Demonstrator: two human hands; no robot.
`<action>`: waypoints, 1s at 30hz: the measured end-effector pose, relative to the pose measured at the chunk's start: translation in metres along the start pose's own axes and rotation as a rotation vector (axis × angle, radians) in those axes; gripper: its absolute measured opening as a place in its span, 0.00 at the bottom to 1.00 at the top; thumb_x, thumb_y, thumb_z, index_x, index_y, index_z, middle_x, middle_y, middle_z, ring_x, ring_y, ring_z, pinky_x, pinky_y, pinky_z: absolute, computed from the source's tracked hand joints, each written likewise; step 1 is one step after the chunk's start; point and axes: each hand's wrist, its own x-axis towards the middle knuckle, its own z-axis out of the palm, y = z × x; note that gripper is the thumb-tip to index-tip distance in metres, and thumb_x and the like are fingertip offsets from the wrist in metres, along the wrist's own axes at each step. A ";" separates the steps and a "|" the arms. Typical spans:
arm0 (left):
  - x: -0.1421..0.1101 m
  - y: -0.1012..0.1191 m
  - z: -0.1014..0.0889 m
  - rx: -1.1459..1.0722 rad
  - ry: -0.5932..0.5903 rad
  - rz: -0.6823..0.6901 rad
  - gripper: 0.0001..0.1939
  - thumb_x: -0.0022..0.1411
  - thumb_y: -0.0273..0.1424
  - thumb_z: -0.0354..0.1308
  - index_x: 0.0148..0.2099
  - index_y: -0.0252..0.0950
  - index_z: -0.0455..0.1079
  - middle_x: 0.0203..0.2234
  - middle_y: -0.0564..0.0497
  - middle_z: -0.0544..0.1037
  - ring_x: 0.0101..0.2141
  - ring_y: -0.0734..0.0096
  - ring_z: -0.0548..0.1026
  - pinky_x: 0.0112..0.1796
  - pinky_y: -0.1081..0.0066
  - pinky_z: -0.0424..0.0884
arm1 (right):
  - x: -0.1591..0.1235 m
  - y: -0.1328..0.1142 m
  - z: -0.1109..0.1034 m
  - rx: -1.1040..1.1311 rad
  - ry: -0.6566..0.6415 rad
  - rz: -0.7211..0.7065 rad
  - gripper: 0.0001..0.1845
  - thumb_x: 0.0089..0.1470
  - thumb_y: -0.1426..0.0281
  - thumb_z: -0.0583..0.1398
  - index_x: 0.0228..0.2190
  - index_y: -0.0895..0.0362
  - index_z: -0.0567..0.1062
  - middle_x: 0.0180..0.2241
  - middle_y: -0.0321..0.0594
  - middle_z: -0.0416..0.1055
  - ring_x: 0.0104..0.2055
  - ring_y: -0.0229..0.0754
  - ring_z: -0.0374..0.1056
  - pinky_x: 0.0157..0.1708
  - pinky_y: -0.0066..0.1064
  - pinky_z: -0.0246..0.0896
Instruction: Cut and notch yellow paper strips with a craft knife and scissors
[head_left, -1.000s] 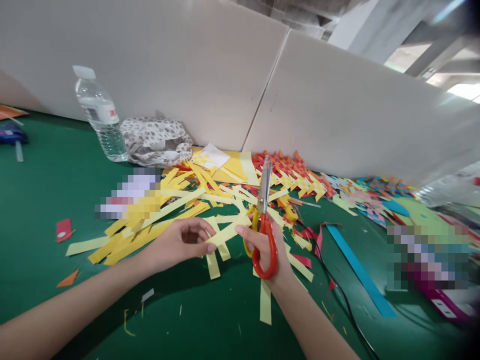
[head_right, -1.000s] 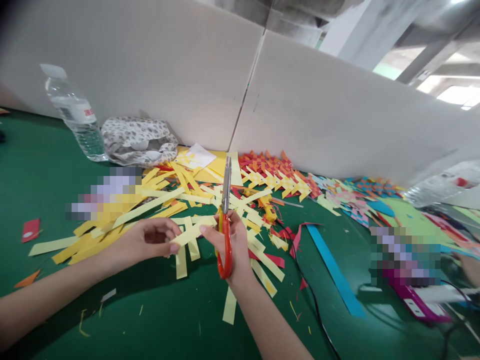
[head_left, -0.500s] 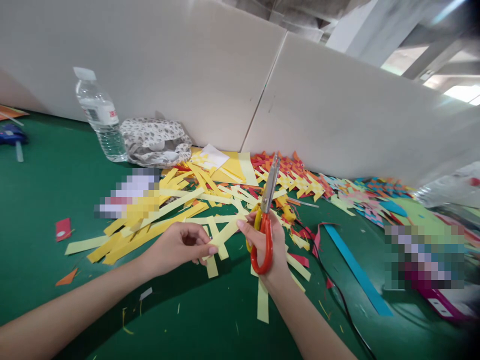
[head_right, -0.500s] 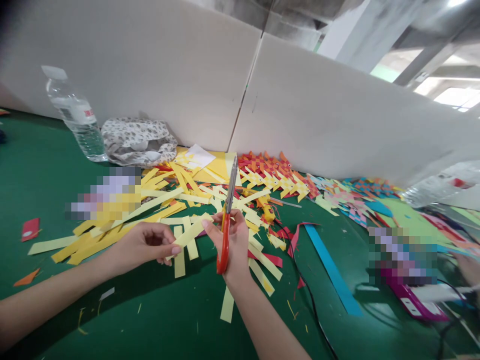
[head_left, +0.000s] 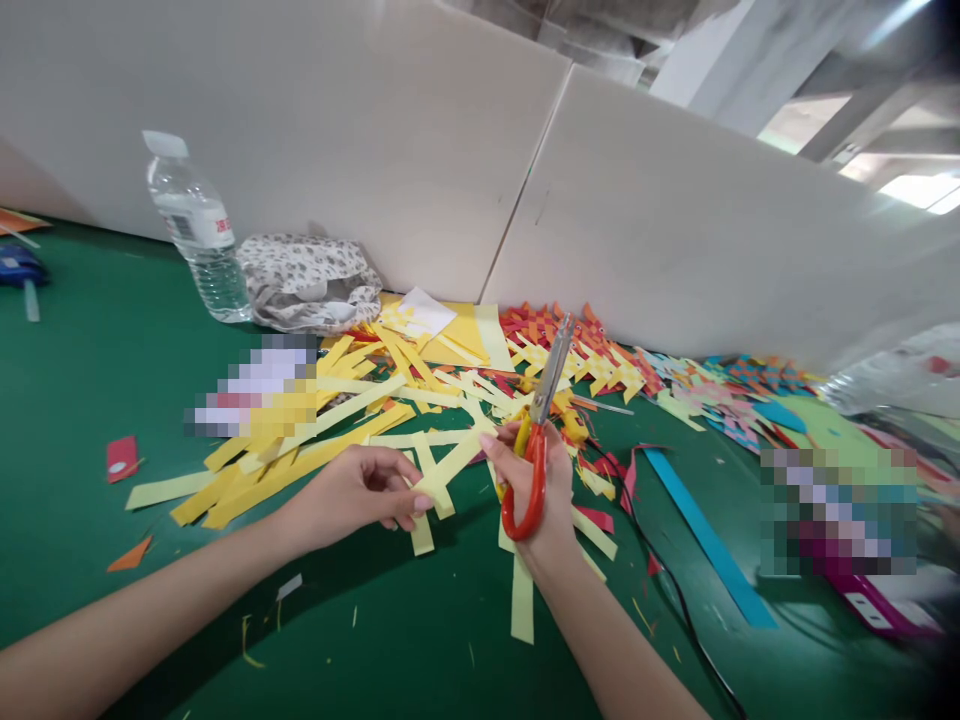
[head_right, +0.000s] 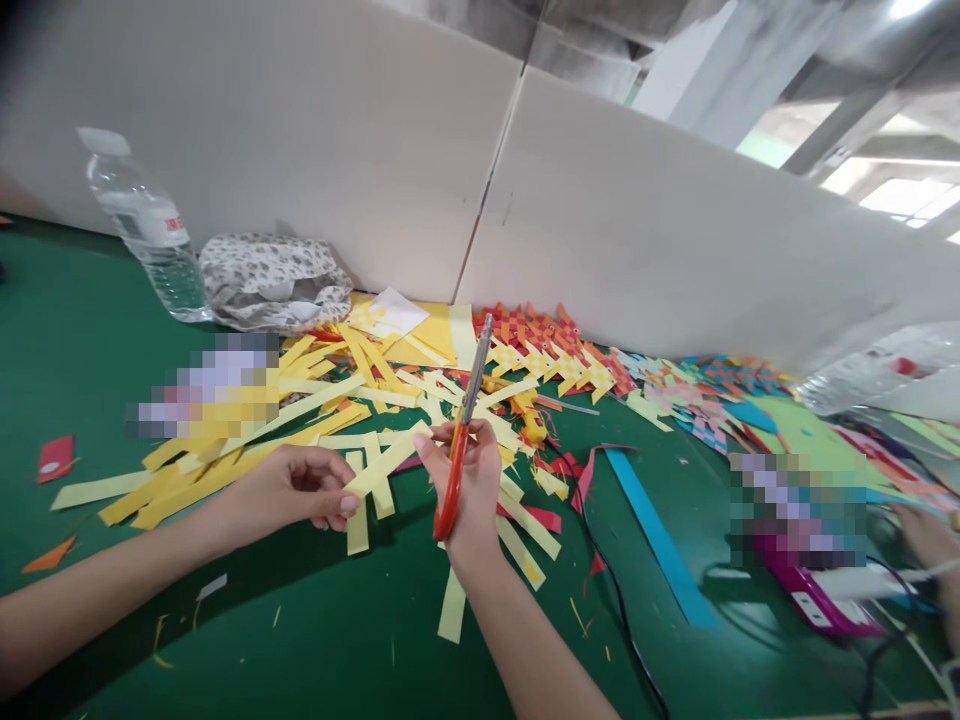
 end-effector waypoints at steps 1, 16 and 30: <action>0.000 0.000 0.000 -0.002 0.007 -0.003 0.10 0.45 0.33 0.66 0.29 0.35 0.69 0.18 0.54 0.78 0.21 0.74 0.75 0.24 0.77 0.69 | 0.000 0.001 0.000 0.007 0.003 -0.004 0.20 0.36 0.71 0.68 0.29 0.54 0.63 0.26 0.30 0.65 0.23 0.31 0.62 0.19 0.23 0.57; -0.006 0.006 0.002 0.128 -0.046 0.055 0.05 0.44 0.31 0.66 0.25 0.36 0.74 0.17 0.57 0.73 0.20 0.78 0.67 0.22 0.79 0.61 | -0.010 -0.005 0.003 -0.058 -0.215 0.040 0.23 0.33 0.73 0.69 0.28 0.52 0.61 0.27 0.29 0.70 0.24 0.34 0.64 0.29 0.29 0.63; 0.003 0.004 -0.011 -0.354 0.363 0.162 0.09 0.46 0.33 0.67 0.29 0.38 0.71 0.24 0.57 0.74 0.26 0.79 0.71 0.29 0.80 0.70 | -0.021 -0.011 0.003 -0.978 -0.329 -0.216 0.26 0.36 0.55 0.65 0.35 0.52 0.62 0.28 0.36 0.69 0.26 0.42 0.63 0.22 0.30 0.51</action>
